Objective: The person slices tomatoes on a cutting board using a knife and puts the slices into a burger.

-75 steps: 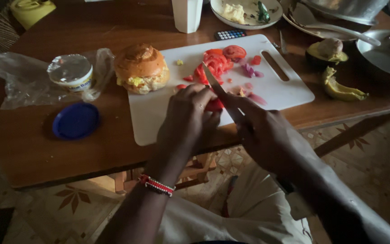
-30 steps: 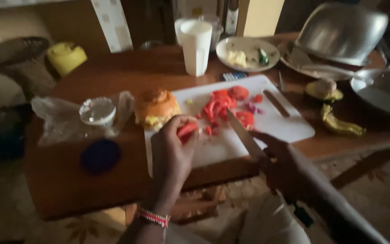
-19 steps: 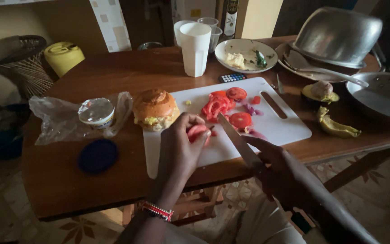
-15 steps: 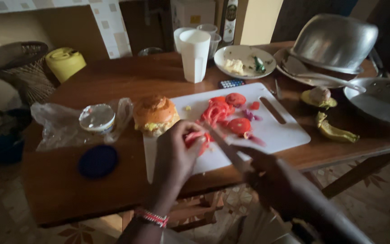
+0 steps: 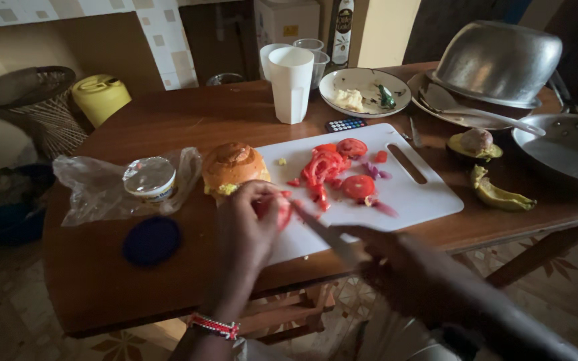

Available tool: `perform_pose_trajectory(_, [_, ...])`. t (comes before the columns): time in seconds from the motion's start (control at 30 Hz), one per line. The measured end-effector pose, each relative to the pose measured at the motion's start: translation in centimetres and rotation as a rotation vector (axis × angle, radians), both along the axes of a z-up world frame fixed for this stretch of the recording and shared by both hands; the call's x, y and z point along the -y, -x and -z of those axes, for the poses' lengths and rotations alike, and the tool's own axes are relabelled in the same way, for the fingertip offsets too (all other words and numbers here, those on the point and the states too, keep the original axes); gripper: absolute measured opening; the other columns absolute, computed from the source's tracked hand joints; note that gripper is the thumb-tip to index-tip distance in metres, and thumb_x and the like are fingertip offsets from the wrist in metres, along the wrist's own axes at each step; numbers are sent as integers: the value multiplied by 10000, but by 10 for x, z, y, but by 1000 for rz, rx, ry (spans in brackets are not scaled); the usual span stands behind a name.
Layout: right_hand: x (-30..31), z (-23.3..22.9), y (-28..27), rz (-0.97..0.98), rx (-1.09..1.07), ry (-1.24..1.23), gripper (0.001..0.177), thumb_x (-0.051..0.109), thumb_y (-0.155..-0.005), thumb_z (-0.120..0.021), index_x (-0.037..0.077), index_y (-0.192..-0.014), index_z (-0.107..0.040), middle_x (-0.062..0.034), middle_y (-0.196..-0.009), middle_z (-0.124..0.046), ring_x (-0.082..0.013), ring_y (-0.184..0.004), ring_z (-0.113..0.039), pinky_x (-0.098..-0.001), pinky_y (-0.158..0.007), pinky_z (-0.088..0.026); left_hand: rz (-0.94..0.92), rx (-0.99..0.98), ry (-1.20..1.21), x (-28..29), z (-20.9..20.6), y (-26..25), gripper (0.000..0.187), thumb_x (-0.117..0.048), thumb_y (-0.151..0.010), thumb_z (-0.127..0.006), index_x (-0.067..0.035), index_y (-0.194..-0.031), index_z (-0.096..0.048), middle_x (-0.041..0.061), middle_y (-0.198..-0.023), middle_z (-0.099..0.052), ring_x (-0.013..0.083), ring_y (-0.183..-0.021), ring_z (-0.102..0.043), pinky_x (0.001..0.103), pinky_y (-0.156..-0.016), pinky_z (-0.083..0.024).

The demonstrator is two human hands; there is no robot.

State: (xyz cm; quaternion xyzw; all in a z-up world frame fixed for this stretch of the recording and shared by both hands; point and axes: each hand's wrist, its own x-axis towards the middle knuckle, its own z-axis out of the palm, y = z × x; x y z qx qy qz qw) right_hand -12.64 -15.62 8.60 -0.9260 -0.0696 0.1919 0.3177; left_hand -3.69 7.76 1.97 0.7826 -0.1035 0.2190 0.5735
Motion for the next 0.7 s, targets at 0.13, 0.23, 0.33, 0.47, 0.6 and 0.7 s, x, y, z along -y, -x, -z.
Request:
perform_pose_trajectory(0.13, [0, 9, -7, -141, 183, -113, 591, 173, -975, -614, 269, -1544, -488, -20, -788, -764, -53, -538, -663, -279, -461, -542, -102, -4, -35, -6, -8, 6, 108, -92, -886, -714, -23, -968, -710, 101, -865, -790, 149, -791, -782, 291, -742, -612])
perform_pose_trajectory(0.23, [1, -4, -22, 204, -169, -77, 618, 203, -970, -610, 395, -1542, -476, -77, -756, -742, -162, -439, -546, -353, -426, -497, -116, -69, -69, -4, -18, 11, 127, -104, -858, -735, -27, -958, -723, 103, -850, -789, 156, -767, -776, 290, -723, -605])
perform_pose_trajectory(0.33, [4, -14, -21, 227, -64, -73, 654, 154, -976, -577, 384, -1571, -433, -114, -734, -719, -165, -431, -567, -338, -416, -510, -120, -64, -67, -2, -18, 16, 133, -100, -861, -742, -27, -970, -723, 108, -862, -787, 153, -784, -774, 292, -730, -597])
perform_pose_trajectory(0.47, [7, -10, -8, 127, -74, -2, 655, 197, -970, -621, 387, -1572, -447, -106, -710, -698, -140, -445, -590, -322, -430, -531, -63, -47, -40, 5, -7, 7, 115, -94, -861, -742, -30, -953, -715, 95, -881, -787, 153, -792, -777, 284, -752, -621])
perform_pose_trajectory(0.6, [12, 3, -21, 193, -106, -153, 679, 177, -903, -663, 337, -1536, -475, -66, -734, -740, -171, -418, -539, -366, -411, -480, 38, 15, -37, 13, -3, 10, 127, -101, -859, -750, -37, -963, -713, 91, -901, -785, 155, -811, -778, 290, -769, -620])
perform_pose_trajectory(0.7, [21, 3, -27, 249, -6, -147, 661, 106, -911, -629, 274, -1536, -491, -65, -772, -745, -143, -463, -604, -343, -455, -526, 96, 1, -87, 21, -4, 7, 136, -89, -837, -762, -32, -946, -705, 104, -890, -777, 174, -827, -778, 303, -764, -605])
